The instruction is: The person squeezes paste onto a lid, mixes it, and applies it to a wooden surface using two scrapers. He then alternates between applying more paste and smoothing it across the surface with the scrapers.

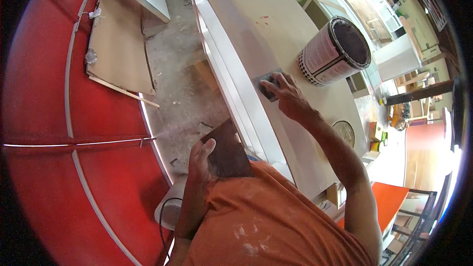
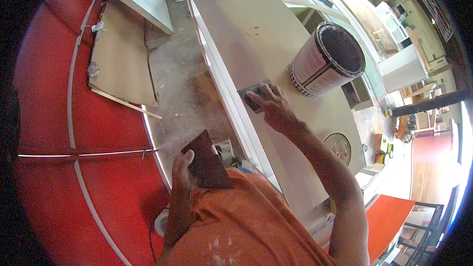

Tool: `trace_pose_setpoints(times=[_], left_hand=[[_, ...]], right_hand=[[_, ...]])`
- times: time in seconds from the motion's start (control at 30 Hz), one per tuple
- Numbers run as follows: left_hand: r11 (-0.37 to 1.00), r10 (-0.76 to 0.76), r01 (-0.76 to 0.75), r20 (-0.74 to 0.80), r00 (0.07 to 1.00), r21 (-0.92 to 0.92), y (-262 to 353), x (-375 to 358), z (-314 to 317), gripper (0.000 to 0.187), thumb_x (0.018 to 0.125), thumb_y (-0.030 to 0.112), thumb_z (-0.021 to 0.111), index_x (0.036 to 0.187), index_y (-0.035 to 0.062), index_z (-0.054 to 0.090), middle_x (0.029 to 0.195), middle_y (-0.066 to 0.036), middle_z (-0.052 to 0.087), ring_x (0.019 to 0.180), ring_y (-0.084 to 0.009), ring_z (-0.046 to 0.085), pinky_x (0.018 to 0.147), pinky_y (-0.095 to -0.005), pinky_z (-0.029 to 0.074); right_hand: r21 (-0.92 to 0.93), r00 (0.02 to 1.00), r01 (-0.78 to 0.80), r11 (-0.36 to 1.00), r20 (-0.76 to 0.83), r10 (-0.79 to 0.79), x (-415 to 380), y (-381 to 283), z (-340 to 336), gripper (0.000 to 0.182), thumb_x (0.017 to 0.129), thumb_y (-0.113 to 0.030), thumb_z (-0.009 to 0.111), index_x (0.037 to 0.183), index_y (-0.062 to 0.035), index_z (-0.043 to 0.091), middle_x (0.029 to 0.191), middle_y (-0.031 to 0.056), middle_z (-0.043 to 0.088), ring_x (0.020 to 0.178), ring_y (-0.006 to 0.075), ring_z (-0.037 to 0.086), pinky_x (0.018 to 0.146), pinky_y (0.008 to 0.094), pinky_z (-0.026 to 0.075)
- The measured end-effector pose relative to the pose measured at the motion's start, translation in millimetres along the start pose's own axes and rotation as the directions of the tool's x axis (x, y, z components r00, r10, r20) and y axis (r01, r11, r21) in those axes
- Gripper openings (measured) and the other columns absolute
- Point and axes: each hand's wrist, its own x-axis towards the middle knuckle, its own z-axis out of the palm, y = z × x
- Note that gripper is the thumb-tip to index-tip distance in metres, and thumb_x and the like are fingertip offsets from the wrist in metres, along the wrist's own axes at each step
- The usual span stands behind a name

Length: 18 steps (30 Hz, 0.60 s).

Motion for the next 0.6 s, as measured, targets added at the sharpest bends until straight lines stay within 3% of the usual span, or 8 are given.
trace_pose_setpoints(times=[0.07, 0.17, 0.3, 0.4, 0.53, 0.57, 0.6], left_hand=[[1.000, 0.012, -0.012, 0.005, 1.000, -0.024, -3, 0, 2, 0.035, 0.092, 0.015, 0.055, 0.118, -0.0085, 0.056, 0.111, -0.015, 0.064, 0.099, -0.0232, 0.063, 0.089, -0.0336, 0.049], [0.999, -0.051, 0.051, 0.013, 0.999, 0.002, -4, -3, 5, 0.036, 0.092, 0.016, 0.055, 0.118, -0.0082, 0.056, 0.113, -0.014, 0.063, 0.102, -0.0228, 0.062, 0.090, -0.0332, 0.048], [1.000, -0.020, 0.020, -0.027, 0.999, -0.002, -13, -2, 11, 0.037, 0.092, 0.018, 0.055, 0.119, -0.0076, 0.055, 0.117, -0.014, 0.062, 0.104, -0.0227, 0.060, 0.092, -0.0336, 0.046], [0.998, -0.040, 0.043, -0.064, 0.997, 0.050, -20, -1, 9, 0.037, 0.092, 0.019, 0.054, 0.120, -0.0064, 0.055, 0.118, -0.013, 0.060, 0.107, -0.0218, 0.059, 0.094, -0.0343, 0.045], [0.981, -0.139, 0.140, 0.015, 0.990, -0.133, -17, -6, 27, 0.038, 0.093, 0.021, 0.054, 0.122, -0.0031, 0.055, 0.118, -0.013, 0.061, 0.108, -0.0234, 0.059, 0.096, -0.0359, 0.045], [0.957, -0.183, 0.194, 0.070, 0.981, -0.217, -18, -9, 33, 0.038, 0.093, 0.021, 0.053, 0.124, -0.0016, 0.054, 0.119, -0.012, 0.062, 0.109, -0.0238, 0.059, 0.098, -0.0365, 0.045], [0.957, -0.179, 0.190, 0.068, 0.981, -0.219, -20, -11, 39, 0.038, 0.093, 0.021, 0.053, 0.124, -0.0016, 0.054, 0.119, -0.012, 0.062, 0.109, -0.0238, 0.059, 0.098, -0.0365, 0.045]], right_hand=[[0.007, 0.998, -0.045, 0.999, 0.042, 0.045, -15, -9, -5, 0.064, 0.071, 0.010, 0.054, 0.130, -0.0163, 0.054, 0.128, 0.0166, 0.046, 0.123, 0.0392, 0.041, 0.102, 0.0482, 0.040], [-0.019, 0.999, -0.031, 0.999, 0.017, 0.031, -38, -12, -4, 0.065, 0.071, 0.009, 0.055, 0.131, -0.0168, 0.054, 0.129, 0.0163, 0.045, 0.123, 0.0392, 0.041, 0.102, 0.0478, 0.040], [-0.002, 0.997, -0.069, 0.998, 0.034, 0.069, -62, -20, -6, 0.064, 0.071, 0.008, 0.055, 0.130, -0.0166, 0.054, 0.128, 0.0164, 0.046, 0.123, 0.0388, 0.041, 0.103, 0.0472, 0.040], [-0.070, 0.997, -0.058, 0.996, 0.051, 0.062, -87, -23, -9, 0.060, 0.072, -0.004, 0.065, 0.129, -0.0185, 0.054, 0.128, 0.0167, 0.046, 0.121, 0.0383, 0.043, 0.101, 0.0489, 0.040], [0.108, 0.959, -0.115, 0.987, 0.270, 0.082, -137, -60, -74, 0.047, 0.076, -0.005, 0.063, 0.121, -0.0133, 0.059, 0.123, 0.0196, 0.049, 0.116, 0.0402, 0.047, 0.096, 0.0493, 0.043], [0.108, 0.960, -0.108, 0.988, 0.270, 0.076, -135, -71, -90, 0.047, 0.076, -0.005, 0.063, 0.121, -0.0133, 0.059, 0.123, 0.0196, 0.049, 0.116, 0.0402, 0.047, 0.096, 0.0493, 0.043], [0.235, 0.977, -0.159, 0.959, 0.178, 0.119, -129, -85, -104, 0.045, 0.077, -0.006, 0.064, 0.121, -0.0119, 0.059, 0.122, 0.0200, 0.050, 0.116, 0.0385, 0.048, 0.097, 0.0473, 0.043]])
